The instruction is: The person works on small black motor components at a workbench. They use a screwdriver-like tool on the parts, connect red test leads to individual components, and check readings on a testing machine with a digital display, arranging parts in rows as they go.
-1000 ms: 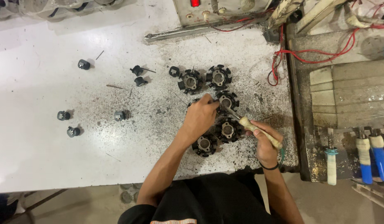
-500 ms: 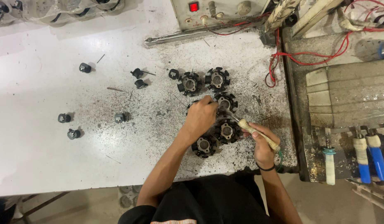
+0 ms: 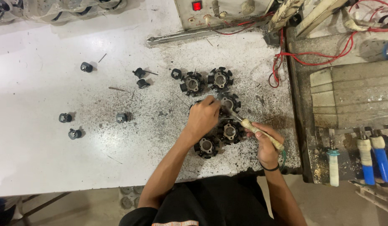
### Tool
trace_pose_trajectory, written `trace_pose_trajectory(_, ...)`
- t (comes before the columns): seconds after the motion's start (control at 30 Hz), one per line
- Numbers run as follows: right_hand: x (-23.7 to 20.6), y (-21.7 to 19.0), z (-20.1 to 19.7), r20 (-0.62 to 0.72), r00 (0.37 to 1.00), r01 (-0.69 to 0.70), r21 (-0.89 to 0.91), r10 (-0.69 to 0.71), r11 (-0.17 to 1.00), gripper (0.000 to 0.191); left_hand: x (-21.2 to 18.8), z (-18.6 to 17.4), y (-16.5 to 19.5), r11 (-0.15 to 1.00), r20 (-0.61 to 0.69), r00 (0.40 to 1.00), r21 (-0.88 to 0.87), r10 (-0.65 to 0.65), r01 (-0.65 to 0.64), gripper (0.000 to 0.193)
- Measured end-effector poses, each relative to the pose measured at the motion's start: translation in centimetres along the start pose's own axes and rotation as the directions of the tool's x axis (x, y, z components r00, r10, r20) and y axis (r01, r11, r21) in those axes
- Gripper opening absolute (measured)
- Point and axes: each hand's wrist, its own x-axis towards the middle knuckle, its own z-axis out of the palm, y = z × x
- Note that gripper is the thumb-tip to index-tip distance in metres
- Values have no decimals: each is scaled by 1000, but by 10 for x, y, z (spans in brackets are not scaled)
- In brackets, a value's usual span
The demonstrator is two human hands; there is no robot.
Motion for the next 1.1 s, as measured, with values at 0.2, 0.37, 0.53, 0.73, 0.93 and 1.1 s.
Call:
trace_pose_trajectory(0.2,20,-11,-10,137,988,-59,-38,64,998,25,14,1,-1,994,215,972,78,-94,79,15)
trace_pose_trajectory(0.37,15,-23,-23,17,998,56,92,-57,994,27,-7,-25,10,996,-7,1000,-88,-30,29,10)
trace_pose_trajectory(0.53,-44,-29,-12,-60,996,74,21,-73,997,28,-48,-32,29,988,85,992,-134,91,-79,8)
trace_pose_trajectory(0.73,-84,-40,0,-68,997,17,-237,-34,971,29,-59,-32,33,990,-7,996,-115,84,-84,13)
trace_pose_trajectory(0.93,-85,-38,2,-78,997,-20,-142,9,990,31,-65,-34,42,998,102,995,-64,12,-5,13)
trace_pose_trajectory(1.1,-88,-34,0,-88,996,-44,-168,30,985,32,-65,-26,43,997,109,994,-73,-20,28,13)
